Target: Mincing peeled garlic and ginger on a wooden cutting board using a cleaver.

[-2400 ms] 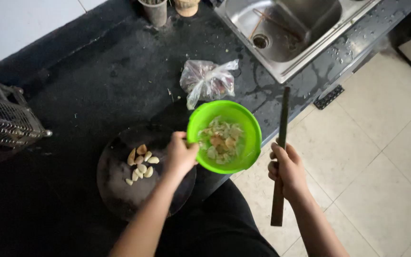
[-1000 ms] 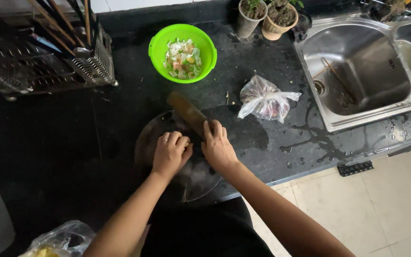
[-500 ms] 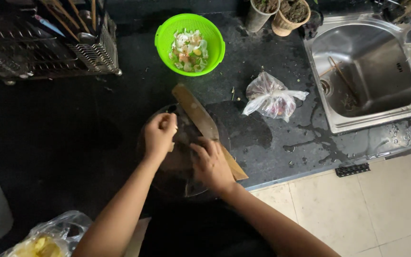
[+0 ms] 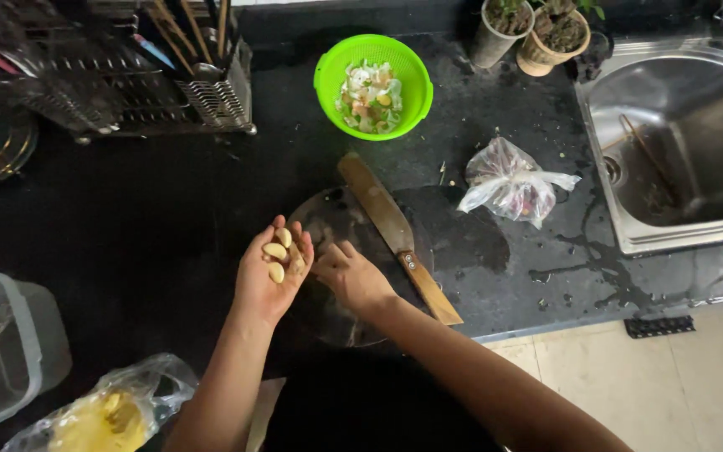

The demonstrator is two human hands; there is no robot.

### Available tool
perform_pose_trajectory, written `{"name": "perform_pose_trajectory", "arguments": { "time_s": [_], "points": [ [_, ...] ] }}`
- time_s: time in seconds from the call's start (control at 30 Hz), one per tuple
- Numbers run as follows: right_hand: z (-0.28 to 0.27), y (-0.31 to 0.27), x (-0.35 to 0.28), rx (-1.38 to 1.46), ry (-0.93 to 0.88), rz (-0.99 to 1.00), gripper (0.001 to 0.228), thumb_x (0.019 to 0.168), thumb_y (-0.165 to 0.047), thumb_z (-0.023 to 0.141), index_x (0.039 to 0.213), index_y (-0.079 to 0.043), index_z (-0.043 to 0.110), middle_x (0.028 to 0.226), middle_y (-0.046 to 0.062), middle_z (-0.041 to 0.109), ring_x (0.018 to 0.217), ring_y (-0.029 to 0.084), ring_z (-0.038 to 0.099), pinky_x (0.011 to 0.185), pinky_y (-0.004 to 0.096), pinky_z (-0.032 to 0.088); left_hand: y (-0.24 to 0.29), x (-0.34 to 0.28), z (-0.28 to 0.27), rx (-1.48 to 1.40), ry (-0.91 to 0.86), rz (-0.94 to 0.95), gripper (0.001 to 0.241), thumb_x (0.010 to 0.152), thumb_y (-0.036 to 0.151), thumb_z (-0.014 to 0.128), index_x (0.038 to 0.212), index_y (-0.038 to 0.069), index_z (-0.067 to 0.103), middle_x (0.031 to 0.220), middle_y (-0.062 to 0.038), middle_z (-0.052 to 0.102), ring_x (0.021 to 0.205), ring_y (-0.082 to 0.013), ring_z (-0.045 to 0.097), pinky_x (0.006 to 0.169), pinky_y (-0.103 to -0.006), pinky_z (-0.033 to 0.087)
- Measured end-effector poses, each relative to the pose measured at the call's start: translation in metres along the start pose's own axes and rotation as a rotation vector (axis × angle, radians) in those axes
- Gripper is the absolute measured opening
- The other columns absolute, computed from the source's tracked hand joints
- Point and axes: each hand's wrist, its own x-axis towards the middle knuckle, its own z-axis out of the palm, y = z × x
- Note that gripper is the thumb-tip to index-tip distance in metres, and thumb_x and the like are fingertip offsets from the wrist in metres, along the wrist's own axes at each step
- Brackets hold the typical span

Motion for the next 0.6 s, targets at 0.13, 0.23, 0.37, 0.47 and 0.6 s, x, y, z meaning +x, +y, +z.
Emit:
{"name": "perform_pose_trajectory", "arguments": {
  "time_s": [0.13,0.23,0.37,0.47,0.6],
  "points": [
    [-0.007,0.0,-0.011,0.122,-0.073,0.018,0.014,0.092,-0.016,0.052,0.093,-0.013,0.066,0.094,0.003,0.062,0.104,0.025,0.05,0.093,0.033,0.043,0.001,-0.01,-0.008,-0.044,-0.031,0.03,0.021,0.099,0.025,0.062,0.116,0.016,0.071,0.12,-0.008,0.074,0.114,-0.0288,0.07,0.104,-0.0472,0.055],
    [0.003,-0.007,-0.021,0.063,-0.155,0.096,0.02,0.087,-0.008,0.056,0.1,-0.012,0.071,0.098,0.004,0.069,0.106,0.027,0.054,0.094,0.036,0.045,-0.005,-0.011,-0.015,-0.071,-0.061,0.003,0.026,0.099,0.026,0.06,0.12,0.015,0.072,0.133,-0.011,0.069,0.126,-0.0314,0.065,0.112,-0.0504,0.049],
    [0.006,-0.012,-0.024,0.121,-0.291,0.481,0.022,0.088,-0.012,0.061,0.109,-0.011,0.067,0.106,0.013,0.056,0.1,0.033,0.056,0.066,0.034,0.062,-0.019,-0.003,-0.023,-0.07,-0.043,-0.005,0.028,0.099,0.026,0.061,0.122,0.016,0.071,0.135,-0.011,0.068,0.125,-0.0324,0.064,0.112,-0.0524,0.048],
    [0.018,-0.002,-0.027,0.037,-0.37,0.546,0.013,0.089,-0.011,0.059,0.101,-0.01,0.064,0.103,0.013,0.056,0.096,0.034,0.06,0.065,0.033,0.062,-0.029,0.008,-0.032,-0.024,-0.03,0.009,0.028,0.098,0.026,0.062,0.123,0.018,0.07,0.132,-0.008,0.069,0.119,-0.0311,0.066,0.109,-0.0512,0.05],
    [0.033,0.021,-0.037,0.167,-0.259,0.645,0.013,0.08,-0.008,0.063,0.093,-0.01,0.063,0.098,0.014,0.058,0.089,0.039,0.065,0.065,0.04,0.062,-0.038,0.043,-0.06,0.034,-0.014,0.033,0.027,0.096,0.023,0.067,0.122,0.019,0.072,0.125,-0.006,0.072,0.104,-0.0285,0.071,0.096,-0.0471,0.058]
  ]
}}
